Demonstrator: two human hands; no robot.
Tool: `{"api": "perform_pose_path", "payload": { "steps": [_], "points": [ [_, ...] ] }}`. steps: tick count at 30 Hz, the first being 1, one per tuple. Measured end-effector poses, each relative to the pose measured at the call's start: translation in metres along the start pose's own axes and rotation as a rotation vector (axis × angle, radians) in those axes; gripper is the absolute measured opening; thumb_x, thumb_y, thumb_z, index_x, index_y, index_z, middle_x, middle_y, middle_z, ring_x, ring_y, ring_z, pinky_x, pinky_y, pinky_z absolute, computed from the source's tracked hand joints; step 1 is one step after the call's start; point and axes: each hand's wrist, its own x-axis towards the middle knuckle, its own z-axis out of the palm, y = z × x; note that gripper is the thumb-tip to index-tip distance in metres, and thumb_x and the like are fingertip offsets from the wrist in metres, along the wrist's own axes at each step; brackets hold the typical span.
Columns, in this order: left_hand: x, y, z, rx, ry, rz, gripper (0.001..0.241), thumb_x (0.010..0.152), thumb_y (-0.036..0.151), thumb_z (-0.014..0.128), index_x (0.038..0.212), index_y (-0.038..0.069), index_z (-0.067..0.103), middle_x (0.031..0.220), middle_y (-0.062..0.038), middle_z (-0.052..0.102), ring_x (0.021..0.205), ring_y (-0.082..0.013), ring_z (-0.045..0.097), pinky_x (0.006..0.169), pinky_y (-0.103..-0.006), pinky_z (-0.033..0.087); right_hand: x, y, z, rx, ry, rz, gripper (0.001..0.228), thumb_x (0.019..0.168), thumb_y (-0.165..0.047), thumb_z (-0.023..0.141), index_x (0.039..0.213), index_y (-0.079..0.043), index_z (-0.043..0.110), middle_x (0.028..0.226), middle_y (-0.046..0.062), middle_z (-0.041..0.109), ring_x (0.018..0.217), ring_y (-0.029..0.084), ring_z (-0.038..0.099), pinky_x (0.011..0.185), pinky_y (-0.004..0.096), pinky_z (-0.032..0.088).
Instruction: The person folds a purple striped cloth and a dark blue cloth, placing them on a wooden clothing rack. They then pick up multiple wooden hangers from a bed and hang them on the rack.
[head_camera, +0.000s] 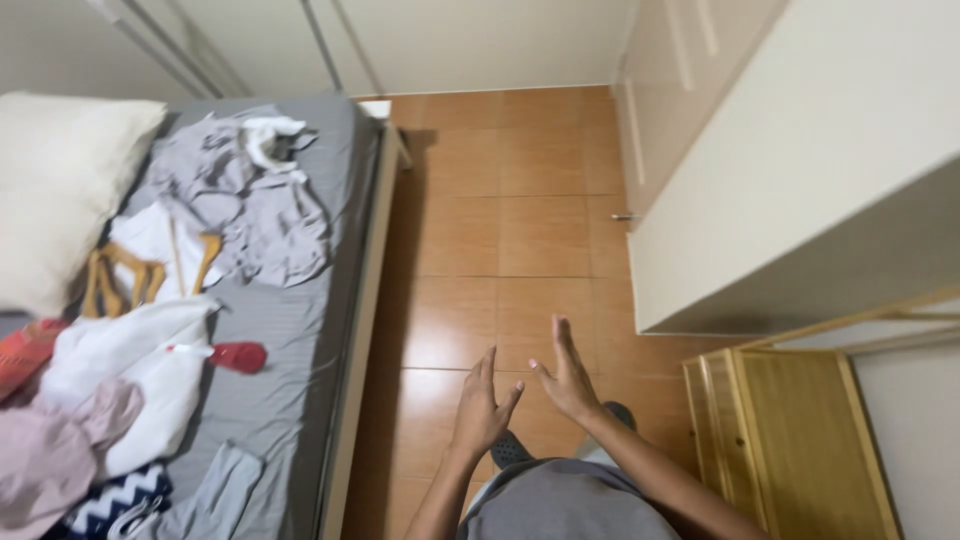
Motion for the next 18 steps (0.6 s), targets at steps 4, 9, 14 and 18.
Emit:
{"api": "perform_pose_path", "payload": {
  "steps": [4,9,14,18],
  "points": [
    [0.006,-0.035,-0.029,-0.051,0.056,-0.053,0.078,0.097,0.038,0.068,0.153,-0.003,0.033,0.149,-0.030,0.046,0.138,-0.0434,0.047,0.112,-0.0495,0.040,0.028,-0.086,0.030,0.108,-0.223,-0.120,0.089,0.093,-0.019,0.070,0.162,-0.006,0.014,0.170,0.022,0.016,0.158,0.035,0.014,0.125,0.043,0.021],
    [0.039,-0.054,-0.116,-0.307,0.051,-0.352,0.075,0.092,0.033,0.066,0.158,0.011,0.036,0.151,-0.018,0.047,0.132,-0.0313,0.053,0.094,-0.0441,0.056,0.097,-0.116,0.067,0.100,-0.367,-0.179,0.088,0.093,-0.018,0.070,0.162,-0.008,0.016,0.170,0.020,0.018,0.157,0.032,0.020,0.123,0.039,0.029],
    [-0.011,-0.337,-0.289,-0.215,0.891,-0.074,0.046,0.116,0.036,0.038,0.134,0.000,0.059,0.128,-0.012,0.067,0.116,-0.0218,0.063,0.107,-0.0322,0.048,0.221,-0.092,0.090,0.149,-0.174,-0.216,0.089,0.093,-0.012,0.072,0.162,-0.004,0.017,0.170,0.020,0.018,0.157,0.033,0.018,0.125,0.041,0.022],
    [-0.101,-0.444,-0.433,-0.250,0.903,-0.072,0.044,0.115,0.034,0.040,0.133,0.000,0.060,0.128,-0.011,0.067,0.114,-0.0214,0.064,0.105,-0.0322,0.048,0.326,-0.075,0.089,0.106,-0.086,-0.175,0.086,0.095,-0.014,0.069,0.163,-0.004,0.017,0.171,0.020,0.015,0.158,0.031,0.018,0.127,0.039,0.023]
  ]
}}
